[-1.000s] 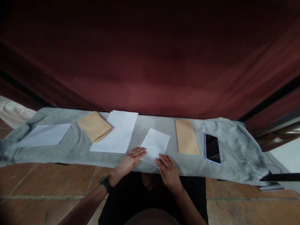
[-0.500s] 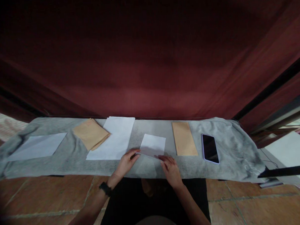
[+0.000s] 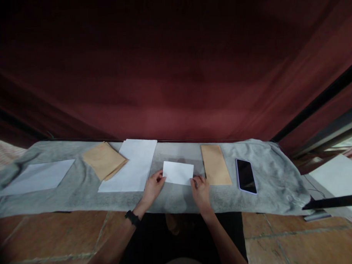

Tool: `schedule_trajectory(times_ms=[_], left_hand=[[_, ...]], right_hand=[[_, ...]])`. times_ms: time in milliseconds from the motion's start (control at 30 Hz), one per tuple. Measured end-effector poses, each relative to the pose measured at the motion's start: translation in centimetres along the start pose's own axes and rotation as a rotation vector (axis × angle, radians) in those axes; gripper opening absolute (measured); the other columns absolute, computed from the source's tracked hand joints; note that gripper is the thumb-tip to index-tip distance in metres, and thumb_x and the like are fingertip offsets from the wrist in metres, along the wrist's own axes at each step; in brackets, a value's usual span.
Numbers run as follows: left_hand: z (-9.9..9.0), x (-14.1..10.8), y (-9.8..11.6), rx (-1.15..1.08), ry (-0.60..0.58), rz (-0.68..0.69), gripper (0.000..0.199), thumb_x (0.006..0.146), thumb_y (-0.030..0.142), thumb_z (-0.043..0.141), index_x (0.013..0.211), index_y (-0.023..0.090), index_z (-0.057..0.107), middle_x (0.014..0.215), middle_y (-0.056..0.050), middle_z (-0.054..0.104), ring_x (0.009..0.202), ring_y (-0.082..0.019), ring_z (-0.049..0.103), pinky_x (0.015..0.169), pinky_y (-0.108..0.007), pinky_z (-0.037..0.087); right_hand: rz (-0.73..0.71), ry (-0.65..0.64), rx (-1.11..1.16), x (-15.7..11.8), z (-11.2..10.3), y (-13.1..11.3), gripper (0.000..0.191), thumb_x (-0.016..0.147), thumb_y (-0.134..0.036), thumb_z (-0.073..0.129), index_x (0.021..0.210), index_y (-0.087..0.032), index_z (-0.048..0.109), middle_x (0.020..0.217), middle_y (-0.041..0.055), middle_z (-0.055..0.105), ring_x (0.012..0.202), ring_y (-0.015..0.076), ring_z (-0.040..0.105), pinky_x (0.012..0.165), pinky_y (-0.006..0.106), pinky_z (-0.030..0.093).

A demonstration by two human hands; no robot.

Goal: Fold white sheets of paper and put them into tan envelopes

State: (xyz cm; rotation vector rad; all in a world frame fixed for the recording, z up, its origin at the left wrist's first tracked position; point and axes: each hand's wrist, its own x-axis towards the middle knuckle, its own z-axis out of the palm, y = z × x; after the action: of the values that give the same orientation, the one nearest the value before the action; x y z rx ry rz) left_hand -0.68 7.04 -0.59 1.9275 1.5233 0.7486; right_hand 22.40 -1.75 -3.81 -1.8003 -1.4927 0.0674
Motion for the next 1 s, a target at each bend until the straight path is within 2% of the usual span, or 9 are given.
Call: schedule_trajectory(times_ms=[267, 433, 633, 767, 1000], left_hand=[[-0.2, -1.1, 1.2, 0.114, -0.014, -0.052, 0.045, 0.092, 0.021, 0.062, 0.136, 0.021, 0.059, 0.08, 0.0, 0.07, 0.076, -0.017, 0.067, 0.076, -0.028, 0.051], [-0.1, -1.6, 1.8, 0.236, -0.026, -0.103, 0.046, 0.094, 0.025, 0.061, 0.139, 0.021, 0.057, 0.083, -0.002, 0.071, 0.078, -0.019, 0.069, 0.074, -0.027, 0.05], [0.1, -2.3, 2.0, 0.295, -0.003, -0.093, 0.043, 0.095, 0.025, 0.059, 0.138, 0.023, 0.059, 0.094, -0.005, 0.073, 0.086, -0.021, 0.071, 0.08, -0.029, 0.051], [0.4, -2.4, 1.7, 0.318, 0.011, -0.052, 0.039, 0.095, 0.025, 0.058, 0.134, 0.021, 0.061, 0.102, -0.009, 0.074, 0.095, -0.023, 0.071, 0.086, -0.032, 0.052], [0.7, -2.9, 1.2, 0.41, 0.062, 0.134, 0.026, 0.097, 0.023, 0.054, 0.118, 0.025, 0.069, 0.111, -0.008, 0.073, 0.106, -0.025, 0.066, 0.095, -0.038, 0.053]], right_hand=[[0.003, 0.039, -0.123, -0.9, 0.1, -1.0, 0.025, 0.099, -0.033, 0.047, 0.089, -0.021, 0.067, 0.109, 0.0113, 0.066, 0.103, 0.0281, 0.055, 0.093, 0.045, 0.045], [-0.011, 0.033, -0.161, -1.0, 0.1, -1.1, 0.022, 0.098, -0.032, 0.047, 0.09, -0.021, 0.065, 0.112, 0.0123, 0.064, 0.107, 0.0296, 0.053, 0.093, 0.047, 0.044], [-0.034, 0.028, -0.164, -1.1, 0.0, -1.0, 0.018, 0.097, -0.028, 0.048, 0.09, -0.022, 0.063, 0.113, 0.012, 0.062, 0.112, 0.0295, 0.052, 0.096, 0.048, 0.044], [-0.052, 0.022, -0.193, -1.3, -0.1, -1.1, 0.016, 0.097, -0.026, 0.048, 0.088, -0.022, 0.061, 0.114, 0.0117, 0.062, 0.112, 0.0295, 0.052, 0.097, 0.048, 0.045], [-0.051, 0.013, -0.206, -1.6, 0.0, -1.1, 0.013, 0.097, -0.026, 0.047, 0.092, -0.022, 0.059, 0.116, 0.0125, 0.061, 0.115, 0.0299, 0.053, 0.098, 0.049, 0.045]])
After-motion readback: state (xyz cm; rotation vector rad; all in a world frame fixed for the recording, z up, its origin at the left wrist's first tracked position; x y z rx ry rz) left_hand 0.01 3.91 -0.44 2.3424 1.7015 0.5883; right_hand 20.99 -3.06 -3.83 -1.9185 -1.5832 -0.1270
